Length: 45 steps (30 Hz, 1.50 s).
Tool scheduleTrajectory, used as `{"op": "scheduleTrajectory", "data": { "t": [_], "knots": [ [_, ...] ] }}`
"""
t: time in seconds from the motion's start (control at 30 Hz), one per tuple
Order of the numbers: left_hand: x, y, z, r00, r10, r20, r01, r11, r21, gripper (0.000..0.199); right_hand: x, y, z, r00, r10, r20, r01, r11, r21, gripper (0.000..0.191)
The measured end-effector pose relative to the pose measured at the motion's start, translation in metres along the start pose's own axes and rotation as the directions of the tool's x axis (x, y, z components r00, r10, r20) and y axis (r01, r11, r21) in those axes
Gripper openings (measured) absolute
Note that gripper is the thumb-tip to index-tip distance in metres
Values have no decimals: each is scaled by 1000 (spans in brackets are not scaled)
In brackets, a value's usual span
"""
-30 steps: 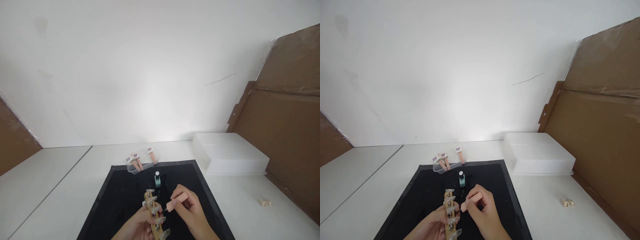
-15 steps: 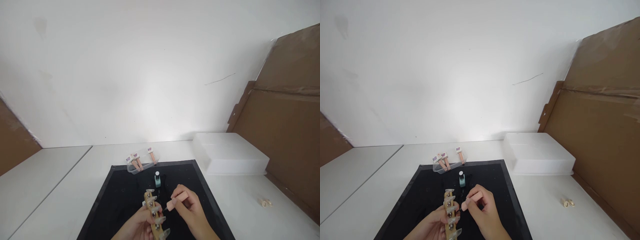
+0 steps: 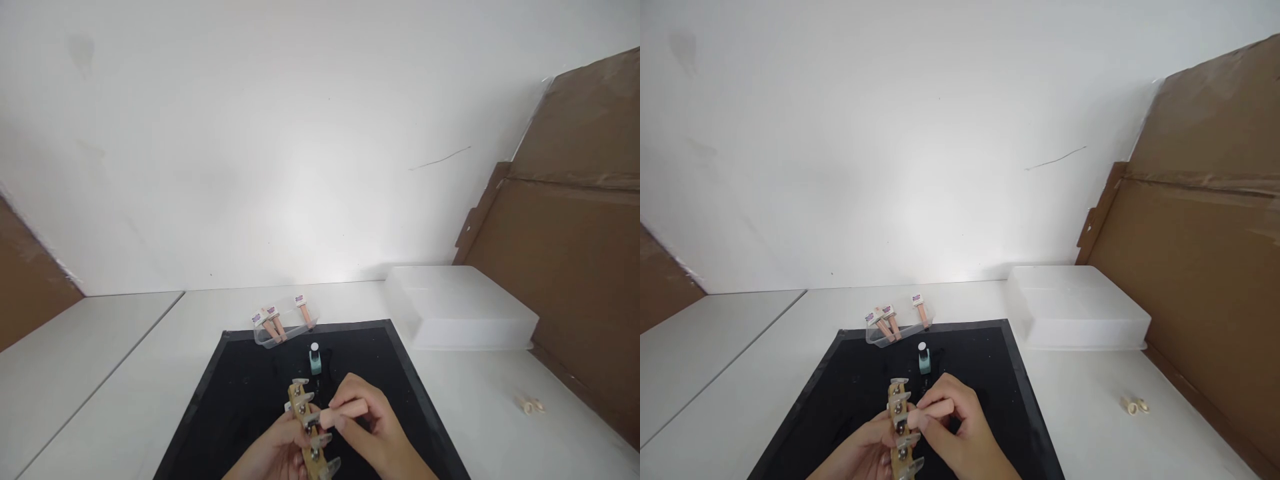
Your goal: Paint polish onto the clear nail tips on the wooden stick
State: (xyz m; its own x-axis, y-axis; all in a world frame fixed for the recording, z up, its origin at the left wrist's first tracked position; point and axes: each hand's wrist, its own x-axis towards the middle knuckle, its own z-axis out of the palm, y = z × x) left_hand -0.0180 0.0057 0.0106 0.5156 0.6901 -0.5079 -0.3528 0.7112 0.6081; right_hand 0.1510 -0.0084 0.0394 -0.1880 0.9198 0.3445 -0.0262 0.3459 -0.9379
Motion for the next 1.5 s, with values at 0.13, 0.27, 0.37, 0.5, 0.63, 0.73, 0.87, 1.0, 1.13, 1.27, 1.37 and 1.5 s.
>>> {"op": "scheduleTrajectory", "data": {
  "t": [0.13,0.27,0.37,0.5,0.63,0.73,0.87,1.0,1.13,1.27,1.37,1.5],
  "knots": [
    [0,1,0,1000,-12,-17,12,1000,1,22,2,2,1,999,23,-37,-24,999,-29,11],
    [-1,0,-2,999,-19,-31,19,1000,20,25,4,10,1,987,65,-147,-71,997,-37,16],
    [-2,-1,-3,999,-17,-32,18,999,28,25,3,10,1,984,93,-149,-92,996,17,19],
    [-1,0,-1,1000,-16,-23,17,999,36,22,1,3,0,998,23,-57,-21,999,43,15],
    [0,1,1,1000,-7,-11,8,1000,24,22,1,0,0,999,33,-7,-33,999,19,13],
    [0,0,0,1000,-4,-4,4,1000,6,22,3,4,2,996,68,-66,-69,998,-10,10],
    [0,-1,-2,1000,-18,-22,18,1000,3,24,4,10,3,981,104,-163,-109,994,-23,17],
    [-1,0,-3,999,-22,-30,22,1000,5,24,3,8,2,987,69,-147,-67,998,18,24],
    [-2,1,-1,999,-14,-31,14,1000,11,24,1,-1,0,998,-3,-64,4,1000,17,16],
    [-1,1,1,1000,-13,-23,14,1000,11,22,1,-3,0,999,-37,23,38,998,-48,8],
    [-1,1,1,1000,-3,-13,3,1000,13,22,2,4,0,999,-45,-15,44,995,-88,5],
    [-2,1,-1,1000,-8,-12,8,1000,18,24,4,12,0,994,-25,-108,15,995,-94,16]
  ]
}}
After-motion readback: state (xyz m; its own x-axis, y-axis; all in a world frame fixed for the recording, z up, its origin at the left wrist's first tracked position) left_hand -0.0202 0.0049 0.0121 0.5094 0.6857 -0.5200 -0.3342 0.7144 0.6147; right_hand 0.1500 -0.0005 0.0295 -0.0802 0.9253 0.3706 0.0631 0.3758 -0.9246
